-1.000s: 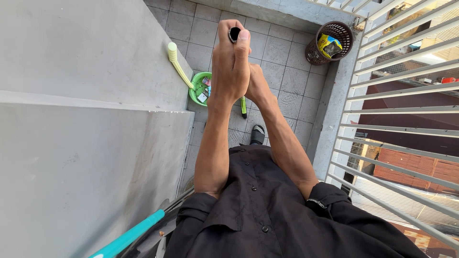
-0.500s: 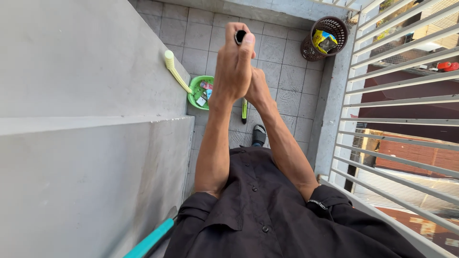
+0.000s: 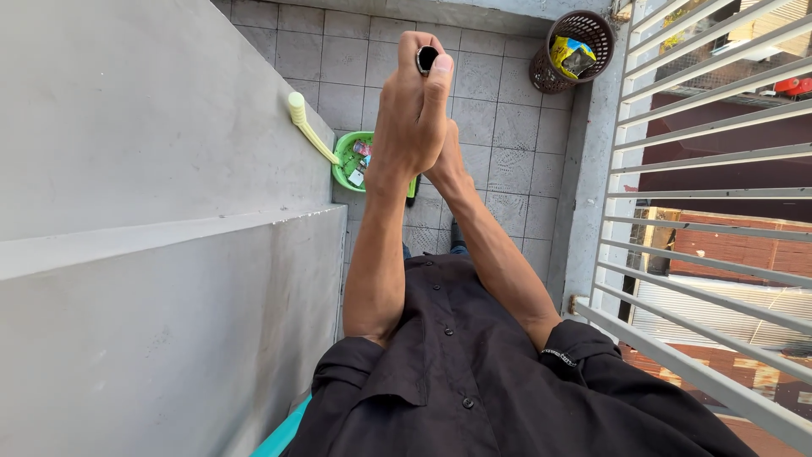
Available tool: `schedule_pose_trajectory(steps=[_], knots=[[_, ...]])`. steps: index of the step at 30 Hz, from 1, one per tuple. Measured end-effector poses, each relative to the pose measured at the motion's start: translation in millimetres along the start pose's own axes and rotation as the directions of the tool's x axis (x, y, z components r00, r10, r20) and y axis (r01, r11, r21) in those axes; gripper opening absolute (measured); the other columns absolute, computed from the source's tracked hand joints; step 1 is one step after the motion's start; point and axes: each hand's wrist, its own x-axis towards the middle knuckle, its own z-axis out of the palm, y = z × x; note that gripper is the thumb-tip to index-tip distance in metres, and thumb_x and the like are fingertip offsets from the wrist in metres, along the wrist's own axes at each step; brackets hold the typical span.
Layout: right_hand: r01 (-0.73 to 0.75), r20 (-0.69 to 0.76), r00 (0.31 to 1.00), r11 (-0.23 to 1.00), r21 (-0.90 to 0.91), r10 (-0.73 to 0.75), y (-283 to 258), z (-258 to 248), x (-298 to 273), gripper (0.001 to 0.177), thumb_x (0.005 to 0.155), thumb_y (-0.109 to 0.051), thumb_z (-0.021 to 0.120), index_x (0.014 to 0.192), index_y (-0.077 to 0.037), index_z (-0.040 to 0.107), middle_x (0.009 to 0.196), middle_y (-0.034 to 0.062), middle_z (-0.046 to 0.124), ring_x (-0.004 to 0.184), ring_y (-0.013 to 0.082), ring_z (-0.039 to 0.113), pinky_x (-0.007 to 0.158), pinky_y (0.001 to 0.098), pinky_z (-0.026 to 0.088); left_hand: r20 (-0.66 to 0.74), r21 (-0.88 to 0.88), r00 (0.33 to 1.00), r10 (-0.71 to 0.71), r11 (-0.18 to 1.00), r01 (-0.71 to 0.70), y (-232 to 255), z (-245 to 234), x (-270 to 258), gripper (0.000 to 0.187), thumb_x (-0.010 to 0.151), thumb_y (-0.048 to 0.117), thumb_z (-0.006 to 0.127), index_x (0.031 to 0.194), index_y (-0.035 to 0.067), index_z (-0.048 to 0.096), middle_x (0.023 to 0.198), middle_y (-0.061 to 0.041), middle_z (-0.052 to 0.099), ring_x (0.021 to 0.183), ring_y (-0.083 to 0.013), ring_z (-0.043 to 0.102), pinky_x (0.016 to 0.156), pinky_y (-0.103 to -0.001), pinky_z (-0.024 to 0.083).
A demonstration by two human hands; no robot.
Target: Assembling the components of a mop handle on a balcony.
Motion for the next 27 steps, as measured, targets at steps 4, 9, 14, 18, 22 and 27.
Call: schedule_pose_trajectory(steps=[4,9,14,18,22,27], knots=[[0.136,-0.046,0.990,0.979,0.152,-0.130,-16,3,-4,0.032,0.092,-0.020,0.073,0.114,0.000,0.061,0.106,0.0132,0.071,0.098,0.0202,0.068,0.080,0.0411,0.055,0.035,-0.015,0.999,-0.041,0.999,0.042,5,-1,1,0.035,0.109,0.037,0.039,0.111,0.003,0.047,0.069,-0.005,0.052,0.060,-0.0163,0.056,0.058,-0.037,0.046],[0.268,-0.125,0.963,0.885,0.380,-0.238,-24,11,-3,0.045,0.101,-0.029,0.070,0.132,-0.007,0.047,0.121,0.0054,0.053,0.116,0.0188,0.058,0.097,0.0381,0.055,0.049,0.008,0.999,-0.024,1.000,0.024,8,-1,-1,0.032,0.109,0.036,0.040,0.113,0.005,0.047,0.070,-0.004,0.054,0.061,-0.0153,0.060,0.058,-0.036,0.050],[0.307,-0.158,0.951,0.877,0.369,-0.266,-26,14,-4,0.039,0.100,-0.027,0.072,0.125,-0.006,0.049,0.115,0.0042,0.052,0.108,0.0173,0.057,0.092,0.0371,0.055,0.042,0.021,0.999,-0.023,1.000,0.022,7,-1,-2,0.031,0.109,0.036,0.041,0.114,0.005,0.046,0.070,-0.004,0.055,0.061,-0.0156,0.062,0.058,-0.036,0.052],[0.283,-0.146,0.959,0.847,0.451,-0.243,-32,17,-4,0.033,0.101,-0.028,0.070,0.121,-0.007,0.053,0.111,0.0026,0.055,0.101,0.0145,0.060,0.086,0.0342,0.058,0.030,0.022,0.999,-0.020,1.000,0.019,7,-2,-3,0.031,0.109,0.036,0.041,0.114,0.006,0.045,0.071,-0.004,0.056,0.061,-0.0163,0.063,0.057,-0.036,0.053],[0.348,-0.183,0.937,0.828,0.440,-0.296,-29,19,-3,0.034,0.101,-0.026,0.071,0.121,-0.007,0.052,0.110,0.0023,0.053,0.100,0.0144,0.058,0.084,0.0337,0.057,0.025,0.033,0.999,-0.032,0.999,0.032,10,-3,-5,0.031,0.109,0.036,0.041,0.114,0.006,0.045,0.069,-0.004,0.055,0.061,-0.0161,0.063,0.058,-0.036,0.052],[0.311,-0.203,0.947,0.860,0.404,-0.247,-19,25,0,0.025,0.102,-0.026,0.069,0.114,-0.009,0.056,0.103,0.0011,0.055,0.094,0.0140,0.061,0.079,0.0336,0.059,0.020,0.044,1.000,-0.015,0.999,0.014,10,-3,-6,0.031,0.109,0.036,0.041,0.115,0.006,0.045,0.071,-0.004,0.056,0.061,-0.0164,0.063,0.057,-0.036,0.054]])
